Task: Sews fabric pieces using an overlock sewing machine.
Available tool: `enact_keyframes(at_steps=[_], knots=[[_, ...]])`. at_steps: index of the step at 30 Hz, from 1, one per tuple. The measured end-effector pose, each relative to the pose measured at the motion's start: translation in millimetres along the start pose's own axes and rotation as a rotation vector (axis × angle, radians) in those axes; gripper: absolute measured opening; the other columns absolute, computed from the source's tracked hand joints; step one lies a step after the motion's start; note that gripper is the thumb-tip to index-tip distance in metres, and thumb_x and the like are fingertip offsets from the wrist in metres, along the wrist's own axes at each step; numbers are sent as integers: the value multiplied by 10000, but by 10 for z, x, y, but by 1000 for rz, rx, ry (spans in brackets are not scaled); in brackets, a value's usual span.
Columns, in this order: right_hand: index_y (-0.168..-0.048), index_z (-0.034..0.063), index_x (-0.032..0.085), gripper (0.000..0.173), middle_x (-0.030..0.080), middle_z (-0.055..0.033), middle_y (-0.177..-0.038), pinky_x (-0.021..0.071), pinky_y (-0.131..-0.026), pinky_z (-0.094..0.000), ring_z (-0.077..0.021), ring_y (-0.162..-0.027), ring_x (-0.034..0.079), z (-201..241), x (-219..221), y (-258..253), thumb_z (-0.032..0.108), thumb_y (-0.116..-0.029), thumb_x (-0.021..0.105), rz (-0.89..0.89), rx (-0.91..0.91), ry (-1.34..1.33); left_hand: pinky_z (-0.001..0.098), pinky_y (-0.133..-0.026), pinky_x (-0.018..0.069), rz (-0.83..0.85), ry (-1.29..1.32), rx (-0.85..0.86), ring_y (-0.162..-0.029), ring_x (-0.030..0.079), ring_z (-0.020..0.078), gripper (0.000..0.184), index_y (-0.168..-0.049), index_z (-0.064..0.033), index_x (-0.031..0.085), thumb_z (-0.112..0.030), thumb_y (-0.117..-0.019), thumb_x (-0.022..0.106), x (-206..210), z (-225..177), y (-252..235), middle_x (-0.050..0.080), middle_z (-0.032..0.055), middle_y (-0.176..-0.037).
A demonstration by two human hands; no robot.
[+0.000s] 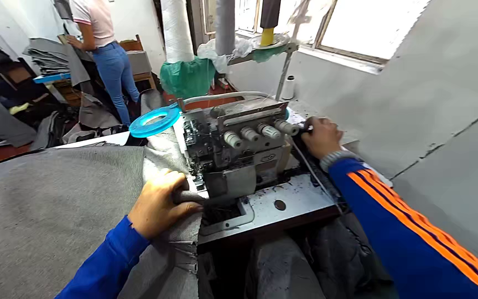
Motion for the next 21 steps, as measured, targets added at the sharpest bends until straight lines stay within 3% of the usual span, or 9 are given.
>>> enact_keyframes(at_steps=[3,6,8,9,11,14,17,18,21], knots=[[-1218,-109,519,354,635,-364,-973,451,-737,-768,-587,-872,629,421,-431,669,25,-913,637,-175,-123,-127,194,-704,510,6,233,59,-754,617,4,215,-803,-134,737,-343,-838,773,-78,33,-56,662,-76,-765],[-1398,-71,440,578,679,-264,-1059,551,-728,-612,-404,-885,692,905,-578,1455,88,-890,662,-235,-262,-259,106,-665,504,29,345,56,-708,606,-63,116,-899,-91,746,-195,-920,699,-185,-20,-67,677,-75,-782],[-1413,-43,497,552,721,-178,-1033,601,-732,-441,-238,-853,722,1246,-403,1863,146,-917,650,-214,-318,-353,107,-682,523,29,338,61,-723,632,-67,121,-939,-97,752,-179,-948,664,-211,-61,-46,705,-78,-808],[-1351,-40,576,454,734,-144,-987,609,-722,-378,-189,-822,724,1427,-264,1996,145,-942,639,-179,-325,-421,115,-696,537,19,339,73,-738,644,-60,123,-950,-105,758,-186,-952,665,-217,-87,-30,716,-82,-824],[-1226,-72,660,315,745,-135,-907,609,-694,-375,-207,-775,732,1785,22,2101,98,-969,593,-72,-294,-548,124,-702,546,-17,343,87,-745,652,-49,127,-941,-111,763,-199,-951,672,-244,-171,-4,722,-83,-827],[-1167,-87,686,276,754,-155,-939,607,-771,-393,-235,-847,745,2179,299,2087,77,-990,552,66,-230,-763,114,-731,536,-69,319,79,-793,646,-50,136,-896,-111,773,-206,-936,685,-325,-297,30,711,-77,-851],[-1121,-99,680,241,740,-130,-946,578,-831,-282,-127,-887,714,2397,391,2085,54,-995,543,133,-228,-1024,190,-866,581,-113,337,39,-1011,682,30,84,-863,-111,760,-192,-883,746,-385,-274,63,720,-18,-1104],[-1128,-110,661,234,737,-127,-974,569,-862,-253,-99,-922,706,2445,403,2094,32,-994,534,157,-229,-1097,207,-861,592,-123,357,7,-1012,699,42,68,-866,-96,755,-164,-871,753,-403,-250,75,736,-3,-1137],[-1144,-130,570,209,719,-93,-988,553,-870,-201,-32,-938,681,2539,410,2141,-38,-968,507,189,-172,-1269,169,-655,575,-140,435,-114,-719,682,5,49,-902,-82,724,-81,-864,755,-431,-189,114,742,-40,-863]])
Point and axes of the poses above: each hand's wrist, its own y-axis away from the middle knuckle, its own x-axis out of the palm, z = x × y, the point moved 5 cm from there along -y, towards the middle knuckle
